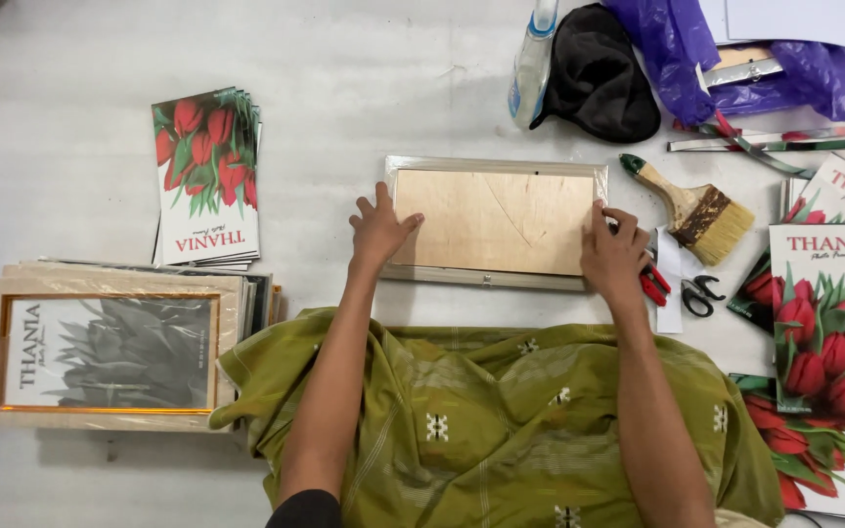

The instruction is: The person applies glue to the back of a picture frame using a brush, then places a wooden backing board into the frame and presses it down. They wipe the surface with a cloth and set the completed frame aside.

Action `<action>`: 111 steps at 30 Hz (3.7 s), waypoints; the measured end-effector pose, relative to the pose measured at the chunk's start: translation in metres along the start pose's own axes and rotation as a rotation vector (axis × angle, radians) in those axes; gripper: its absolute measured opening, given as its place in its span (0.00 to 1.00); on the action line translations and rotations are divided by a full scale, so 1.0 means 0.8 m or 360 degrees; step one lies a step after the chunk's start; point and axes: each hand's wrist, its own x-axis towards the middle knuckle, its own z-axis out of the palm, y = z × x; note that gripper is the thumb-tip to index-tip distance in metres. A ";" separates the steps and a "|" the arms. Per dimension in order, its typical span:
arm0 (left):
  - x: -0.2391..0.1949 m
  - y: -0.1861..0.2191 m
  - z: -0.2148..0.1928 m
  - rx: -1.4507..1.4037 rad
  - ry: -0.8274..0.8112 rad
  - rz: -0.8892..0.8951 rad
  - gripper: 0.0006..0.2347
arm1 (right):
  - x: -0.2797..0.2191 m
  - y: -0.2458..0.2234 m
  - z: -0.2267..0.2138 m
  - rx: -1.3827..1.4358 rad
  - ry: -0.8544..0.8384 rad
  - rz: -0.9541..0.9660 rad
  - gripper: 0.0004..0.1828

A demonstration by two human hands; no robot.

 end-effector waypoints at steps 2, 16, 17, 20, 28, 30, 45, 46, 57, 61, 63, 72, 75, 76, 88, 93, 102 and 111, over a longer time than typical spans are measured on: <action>0.003 0.000 0.005 0.0035 0.0008 -0.0013 0.36 | 0.008 0.006 -0.003 -0.0036 0.0169 -0.0045 0.22; 0.011 0.028 0.127 0.0648 0.0853 0.1131 0.25 | 0.012 -0.121 -0.003 -0.0148 0.0570 -0.0481 0.31; 0.010 0.026 0.130 0.0677 0.0943 0.1161 0.25 | 0.009 -0.122 -0.003 -0.0132 0.0567 -0.0497 0.31; 0.010 0.022 0.134 0.0712 0.0956 0.1142 0.25 | 0.008 -0.120 0.001 -0.0140 0.0578 -0.0515 0.30; 0.011 0.022 0.119 0.0759 0.0602 0.1046 0.28 | 0.012 -0.125 0.004 -0.0079 0.0533 -0.0494 0.29; 0.015 0.027 0.111 0.0811 0.0273 0.0937 0.46 | 0.018 -0.121 0.018 -0.0187 0.0559 -0.0516 0.29; -0.013 0.057 0.094 0.0941 -0.0035 0.1190 0.41 | -0.026 -0.075 -0.059 -0.0157 -0.0325 -0.0692 0.43; -0.015 0.057 0.097 0.0936 -0.0043 0.1193 0.41 | -0.030 -0.081 -0.063 -0.0161 -0.0330 -0.0685 0.43; -0.026 0.076 0.102 0.0880 -0.0086 0.0953 0.40 | 0.016 -0.110 -0.023 0.0022 0.0345 -0.0541 0.25; -0.028 0.076 0.098 0.0884 -0.0105 0.0951 0.39 | 0.012 -0.127 -0.013 -0.0150 0.0352 -0.0503 0.30; -0.026 0.074 0.100 0.0881 -0.0095 0.0970 0.41 | 0.012 -0.125 -0.014 -0.0101 0.0354 -0.0544 0.31; -0.040 0.077 0.111 0.0836 -0.0057 0.1190 0.36 | -0.029 -0.077 -0.084 -0.0061 -0.0172 -0.0633 0.35; -0.047 0.082 0.123 0.0817 -0.0008 0.1144 0.36 | -0.076 -0.078 -0.085 -0.0177 -0.0296 -0.0546 0.39; -0.050 0.080 0.125 0.0823 -0.0032 0.1142 0.36 | -0.077 -0.078 -0.075 -0.0167 -0.0310 -0.0530 0.39; -0.051 0.074 0.149 0.0599 0.0086 0.1138 0.32 | -0.065 -0.046 -0.041 -0.0403 0.0058 -0.0643 0.30; -0.041 0.066 0.164 0.0566 0.0003 0.1038 0.32 | -0.060 -0.042 -0.038 -0.0438 0.0014 -0.0658 0.30; -0.049 0.078 0.177 0.0568 0.0219 0.1012 0.31 | -0.048 -0.032 -0.040 -0.0355 0.0142 -0.0803 0.22; -0.044 0.072 0.182 0.0529 0.0270 0.1104 0.32 | -0.075 -0.056 -0.058 -0.0388 -0.0002 -0.0661 0.34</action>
